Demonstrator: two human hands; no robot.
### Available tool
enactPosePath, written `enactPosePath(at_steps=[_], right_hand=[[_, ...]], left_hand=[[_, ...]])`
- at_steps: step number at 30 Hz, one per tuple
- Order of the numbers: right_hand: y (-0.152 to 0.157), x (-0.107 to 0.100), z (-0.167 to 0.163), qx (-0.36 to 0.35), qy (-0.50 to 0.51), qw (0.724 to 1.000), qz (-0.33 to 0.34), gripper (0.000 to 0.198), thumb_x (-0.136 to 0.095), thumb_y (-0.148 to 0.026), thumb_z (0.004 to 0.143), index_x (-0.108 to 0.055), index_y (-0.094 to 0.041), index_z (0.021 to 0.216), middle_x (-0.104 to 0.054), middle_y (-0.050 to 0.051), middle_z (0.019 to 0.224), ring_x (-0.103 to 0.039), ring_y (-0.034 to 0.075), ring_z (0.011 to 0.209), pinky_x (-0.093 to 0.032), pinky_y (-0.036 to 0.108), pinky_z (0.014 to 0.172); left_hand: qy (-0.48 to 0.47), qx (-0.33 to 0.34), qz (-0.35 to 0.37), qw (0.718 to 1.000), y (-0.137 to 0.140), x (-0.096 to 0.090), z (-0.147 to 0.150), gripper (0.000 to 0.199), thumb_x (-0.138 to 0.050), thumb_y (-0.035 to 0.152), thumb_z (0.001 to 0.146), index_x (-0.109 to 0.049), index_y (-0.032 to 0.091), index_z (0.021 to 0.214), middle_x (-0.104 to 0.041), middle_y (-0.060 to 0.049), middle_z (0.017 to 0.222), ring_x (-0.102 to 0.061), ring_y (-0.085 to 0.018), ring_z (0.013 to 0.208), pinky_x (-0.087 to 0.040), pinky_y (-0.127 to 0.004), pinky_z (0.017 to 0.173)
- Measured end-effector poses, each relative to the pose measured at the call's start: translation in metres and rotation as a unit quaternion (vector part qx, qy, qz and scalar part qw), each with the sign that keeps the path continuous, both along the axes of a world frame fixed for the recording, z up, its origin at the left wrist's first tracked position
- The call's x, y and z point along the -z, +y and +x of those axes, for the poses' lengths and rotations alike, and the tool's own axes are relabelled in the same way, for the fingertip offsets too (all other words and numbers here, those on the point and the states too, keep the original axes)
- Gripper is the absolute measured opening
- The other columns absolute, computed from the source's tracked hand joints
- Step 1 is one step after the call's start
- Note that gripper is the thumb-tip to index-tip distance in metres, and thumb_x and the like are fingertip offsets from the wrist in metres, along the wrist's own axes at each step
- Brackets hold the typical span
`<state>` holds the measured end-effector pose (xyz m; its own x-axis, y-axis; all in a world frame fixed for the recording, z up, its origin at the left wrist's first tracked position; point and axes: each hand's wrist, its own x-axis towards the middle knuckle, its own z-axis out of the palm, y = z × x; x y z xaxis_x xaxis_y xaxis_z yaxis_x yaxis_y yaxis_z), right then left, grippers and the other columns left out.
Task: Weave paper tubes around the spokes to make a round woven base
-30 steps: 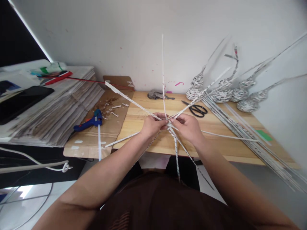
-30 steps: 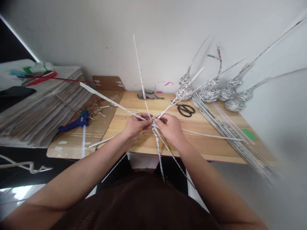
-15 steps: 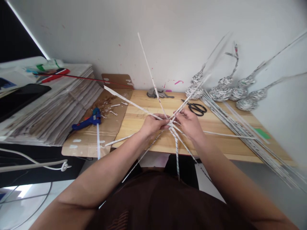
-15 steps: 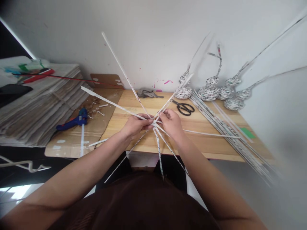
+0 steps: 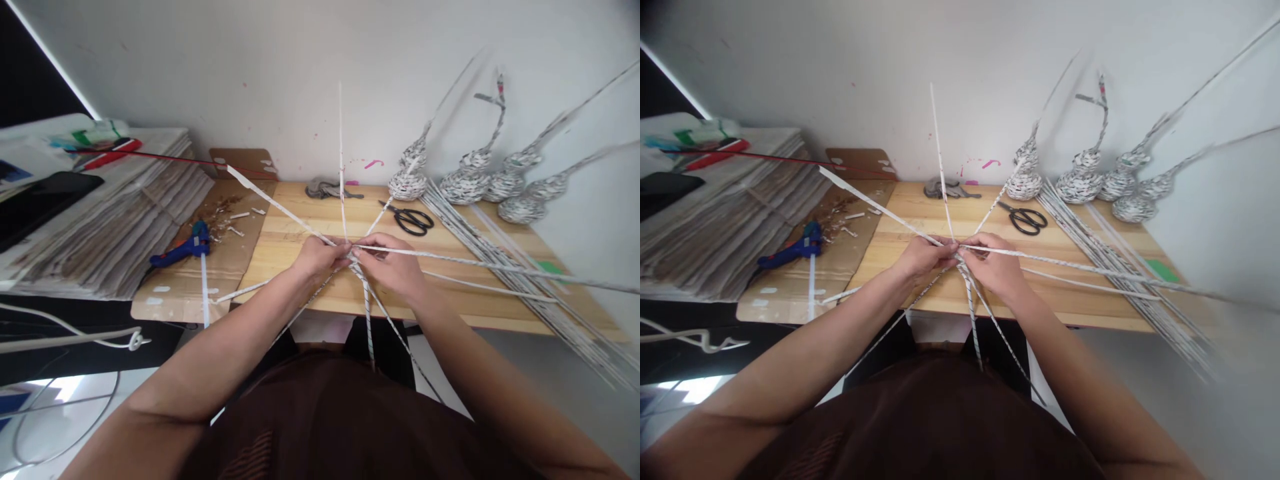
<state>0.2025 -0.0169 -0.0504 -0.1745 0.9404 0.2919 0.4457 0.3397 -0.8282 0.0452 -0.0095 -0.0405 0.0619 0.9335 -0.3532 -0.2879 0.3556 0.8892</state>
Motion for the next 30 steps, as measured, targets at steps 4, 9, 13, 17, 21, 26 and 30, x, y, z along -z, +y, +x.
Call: enactPosePath(at_steps=[4, 9, 13, 17, 21, 26, 30], right_hand=[[0.0, 0.003, 0.003, -0.001, -0.003, 1.0, 0.03, 0.013, -0.063, -0.03, 0.085, -0.07, -0.02, 0.081, -0.07, 0.002, 0.076, -0.063, 0.015, 0.067, -0.046, 0.027, 0.061], [0.0, 0.002, 0.013, -0.049, -0.021, 0.997, 0.059, 0.013, -0.061, -0.026, 0.087, -0.071, -0.02, 0.083, -0.072, 0.002, 0.08, -0.065, 0.016, 0.074, -0.049, 0.028, 0.068], [-0.002, 0.002, 0.018, -0.088, -0.035, 0.991, 0.096, 0.014, -0.058, -0.023, 0.088, -0.073, -0.022, 0.087, -0.074, 0.003, 0.088, -0.068, 0.017, 0.083, -0.05, 0.03, 0.079], [-0.003, 0.007, 0.015, -0.05, 0.025, 0.998, 0.032, 0.011, -0.063, -0.03, 0.086, -0.07, -0.021, 0.086, -0.073, 0.003, 0.086, -0.067, 0.017, 0.077, -0.051, 0.03, 0.073], [-0.004, 0.005, 0.009, -0.043, 0.1, 0.992, -0.059, 0.014, -0.068, -0.034, 0.082, -0.067, -0.02, 0.086, -0.072, 0.003, 0.083, -0.066, 0.017, 0.075, -0.052, 0.031, 0.071], [0.003, -0.008, 0.018, -0.113, 0.132, 0.972, -0.157, 0.022, -0.072, -0.034, 0.078, -0.074, -0.021, 0.095, -0.073, 0.006, 0.097, -0.067, 0.019, 0.087, -0.054, 0.035, 0.083], [0.015, -0.019, 0.032, -0.202, 0.215, 0.904, -0.309, 0.028, -0.075, -0.034, 0.075, -0.075, -0.019, 0.099, -0.073, 0.008, 0.098, -0.068, 0.02, 0.09, -0.054, 0.037, 0.084]], left_hand=[[0.008, -0.008, -0.013, 1.0, 0.002, 0.001, 0.001, 0.014, -0.072, 0.002, 0.073, -0.066, 0.009, 0.063, -0.064, -0.003, 0.061, -0.062, -0.01, 0.056, -0.054, -0.021, 0.055], [0.015, -0.013, -0.02, 1.0, 0.005, -0.003, 0.001, 0.012, -0.07, 0.0, 0.074, -0.067, 0.009, 0.067, -0.067, -0.004, 0.066, -0.064, -0.012, 0.057, -0.055, -0.023, 0.054], [0.023, -0.021, -0.02, 0.999, 0.003, -0.005, 0.002, 0.012, -0.073, 0.001, 0.072, -0.066, 0.009, 0.066, -0.066, -0.004, 0.063, -0.064, -0.011, 0.056, -0.055, -0.024, 0.056], [0.027, 0.006, 0.005, 1.0, 0.001, -0.005, 0.001, 0.009, -0.075, 0.002, 0.071, -0.068, 0.008, 0.072, -0.067, -0.004, 0.064, -0.064, -0.011, 0.057, -0.055, -0.024, 0.058], [0.029, 0.014, 0.021, 0.999, 0.002, -0.003, -0.001, 0.015, -0.078, 0.001, 0.067, -0.069, 0.008, 0.077, -0.069, -0.005, 0.066, -0.066, -0.013, 0.059, -0.056, -0.025, 0.06], [0.049, 0.023, 0.04, 0.998, 0.005, 0.001, -0.008, 0.02, -0.079, 0.002, 0.066, -0.069, 0.01, 0.082, -0.068, -0.003, 0.066, -0.067, -0.013, 0.06, -0.056, -0.024, 0.059], [0.054, 0.046, 0.064, 0.995, 0.007, -0.008, -0.014, 0.023, -0.079, 0.004, 0.066, -0.069, 0.012, 0.084, -0.065, -0.001, 0.065, -0.065, -0.012, 0.059, -0.057, -0.025, 0.059]])
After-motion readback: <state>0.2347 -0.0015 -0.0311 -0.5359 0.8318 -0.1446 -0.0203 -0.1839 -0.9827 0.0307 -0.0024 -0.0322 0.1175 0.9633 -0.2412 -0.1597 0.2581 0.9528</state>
